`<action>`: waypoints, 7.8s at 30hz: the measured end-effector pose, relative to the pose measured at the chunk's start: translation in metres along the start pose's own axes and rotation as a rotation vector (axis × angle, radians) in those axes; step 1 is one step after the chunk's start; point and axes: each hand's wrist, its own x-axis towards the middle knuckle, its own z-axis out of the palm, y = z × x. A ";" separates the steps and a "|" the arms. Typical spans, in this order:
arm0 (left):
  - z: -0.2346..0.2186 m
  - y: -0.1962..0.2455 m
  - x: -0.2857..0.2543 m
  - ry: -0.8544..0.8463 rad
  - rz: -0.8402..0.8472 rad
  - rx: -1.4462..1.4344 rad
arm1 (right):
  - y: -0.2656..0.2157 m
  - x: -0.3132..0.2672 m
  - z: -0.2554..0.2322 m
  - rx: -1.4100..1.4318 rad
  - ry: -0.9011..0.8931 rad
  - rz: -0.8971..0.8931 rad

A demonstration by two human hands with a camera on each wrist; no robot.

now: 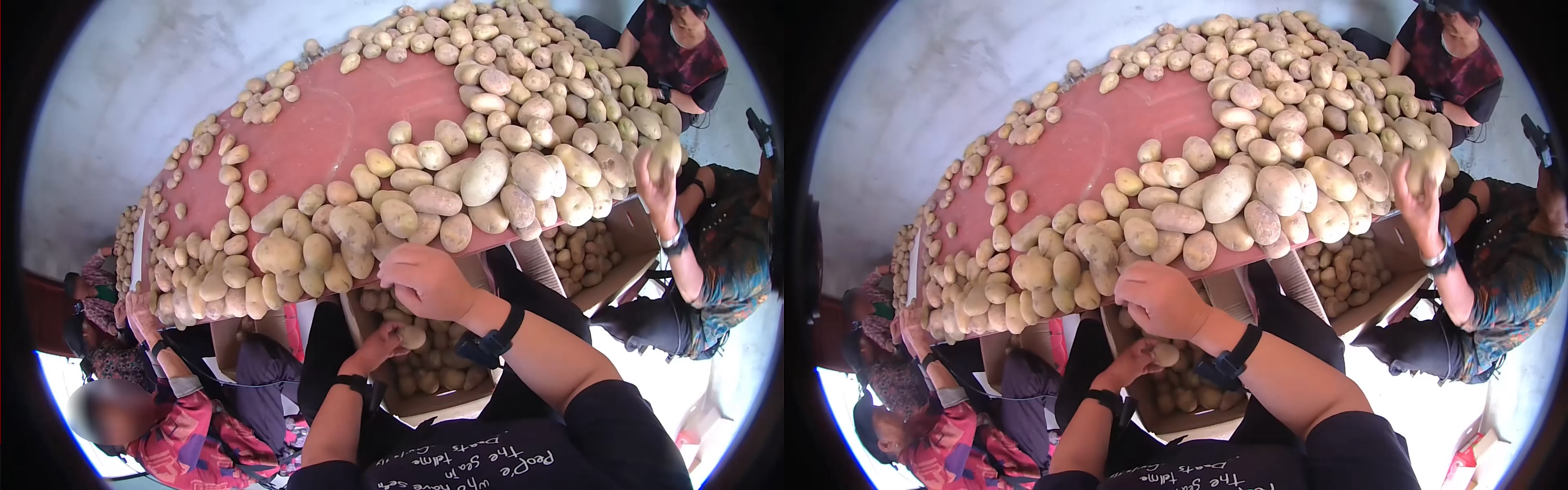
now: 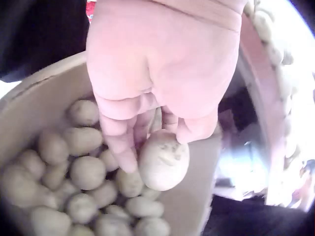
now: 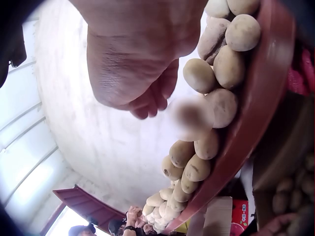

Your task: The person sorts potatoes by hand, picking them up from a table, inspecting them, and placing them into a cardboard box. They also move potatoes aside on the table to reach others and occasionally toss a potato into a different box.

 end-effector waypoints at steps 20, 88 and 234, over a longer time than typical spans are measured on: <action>0.042 0.098 -0.021 -0.193 0.459 -0.505 | 0.027 0.028 -0.060 -0.031 0.323 0.211; -0.001 0.347 -0.027 0.493 0.660 1.134 | 0.033 0.015 -0.067 -0.099 0.605 0.146; 0.041 0.356 0.046 0.678 0.710 1.174 | 0.045 0.031 -0.071 0.133 0.630 0.462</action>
